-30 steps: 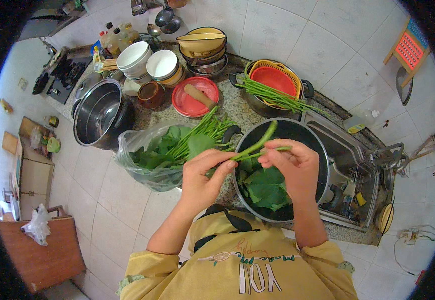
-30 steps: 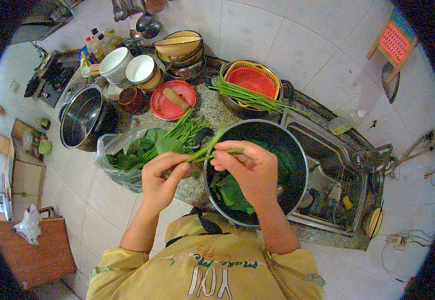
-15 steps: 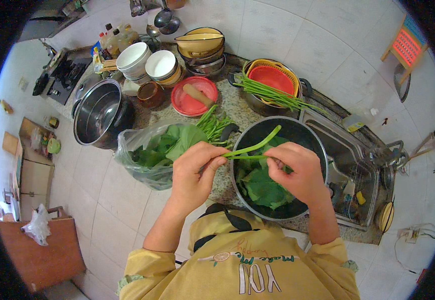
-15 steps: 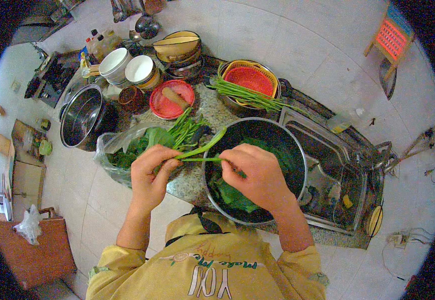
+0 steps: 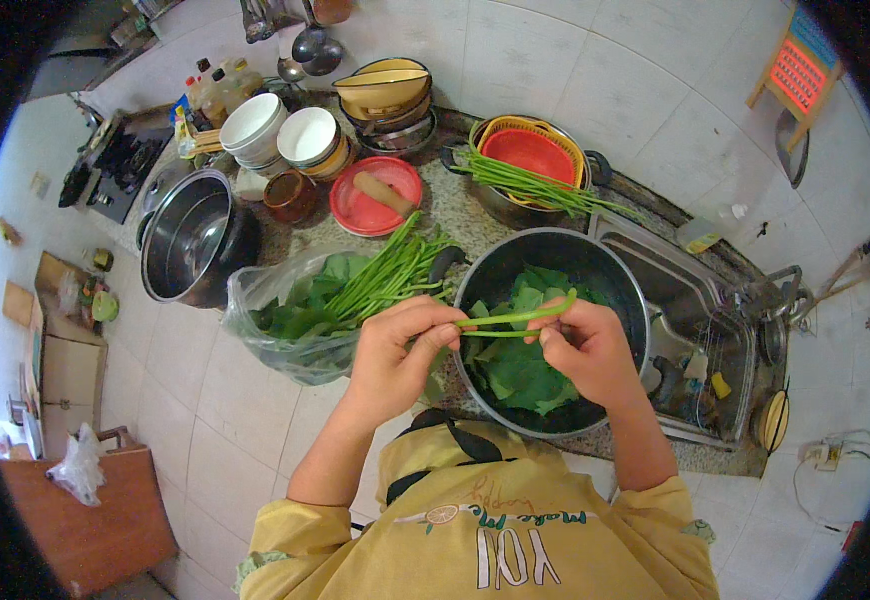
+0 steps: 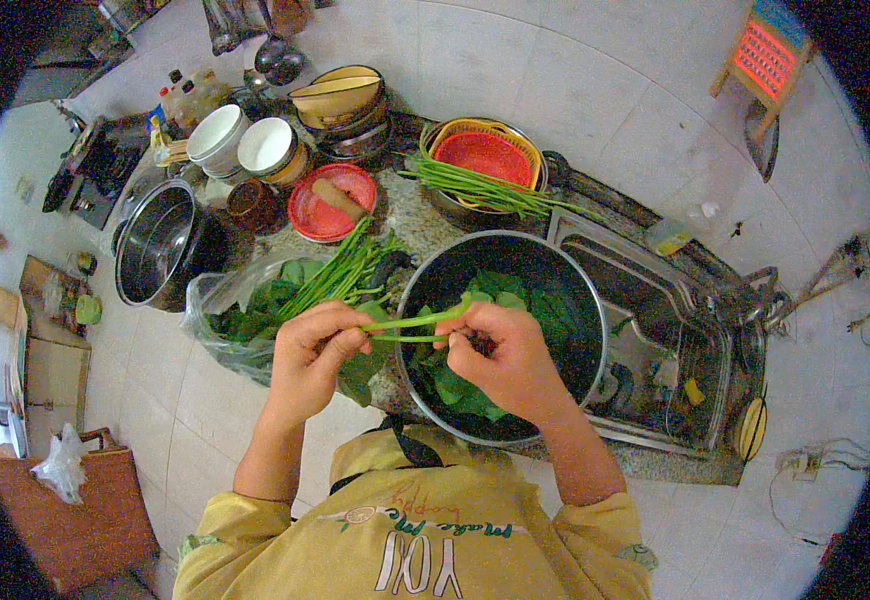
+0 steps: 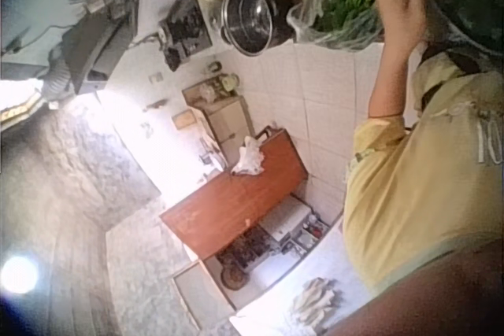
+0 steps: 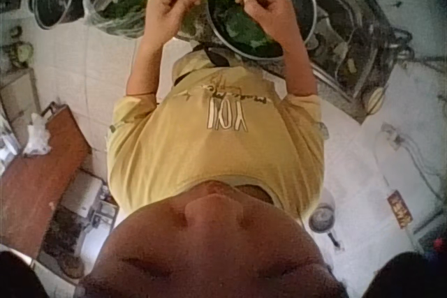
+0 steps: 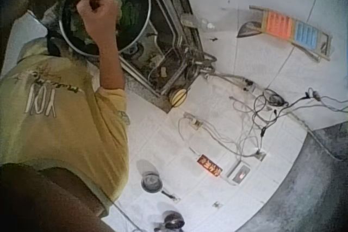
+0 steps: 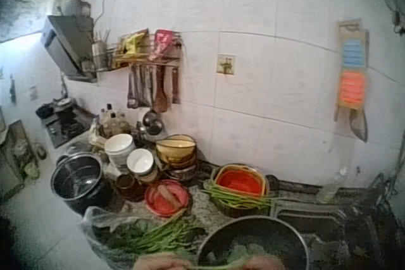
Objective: The person stands at a kitchen counter and prepares leafy green vegetables by hand. They pick up stems, pull the leaves off, and place the leaves into a metal bowl while discarding the stems into a sink or separate container. The process is repeated for multiple stems throughout the clip.
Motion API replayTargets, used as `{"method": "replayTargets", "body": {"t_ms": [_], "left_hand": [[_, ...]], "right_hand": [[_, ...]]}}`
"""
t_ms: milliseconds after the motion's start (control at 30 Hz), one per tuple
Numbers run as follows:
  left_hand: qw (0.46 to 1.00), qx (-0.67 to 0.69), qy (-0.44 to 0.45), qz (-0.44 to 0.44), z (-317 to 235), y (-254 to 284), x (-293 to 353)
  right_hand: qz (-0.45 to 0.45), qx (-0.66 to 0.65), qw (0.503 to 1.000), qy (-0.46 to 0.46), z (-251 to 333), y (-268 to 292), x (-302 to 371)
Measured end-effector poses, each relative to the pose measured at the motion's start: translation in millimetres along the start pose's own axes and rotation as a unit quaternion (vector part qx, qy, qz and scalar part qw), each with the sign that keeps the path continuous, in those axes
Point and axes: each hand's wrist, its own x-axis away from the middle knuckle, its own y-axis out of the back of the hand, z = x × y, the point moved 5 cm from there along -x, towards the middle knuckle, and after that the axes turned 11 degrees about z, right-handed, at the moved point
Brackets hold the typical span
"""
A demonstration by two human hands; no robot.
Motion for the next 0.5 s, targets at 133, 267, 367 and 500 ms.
{"method": "replayTargets", "body": {"t_ms": [133, 267, 367, 500], "left_hand": [[1.000, -0.023, 0.006, -0.006, 1, 0, -2], [0.998, -0.062, -0.003, -0.022, 0, 5, -1], [0.985, -0.166, -0.039, -0.024, -6, 5, -2], [0.950, -0.280, -0.130, -0.042, -17, 1, -1]], "right_hand": [[0.049, 0.094, 0.992, 0.064, 2, 4, 1], [0.007, 0.027, 0.999, 0.031, 4, 22, 2], [-0.027, -0.062, 0.998, 0.016, 10, 31, 4], [-0.025, 0.146, 0.987, 0.064, 31, 32, 6]]}}
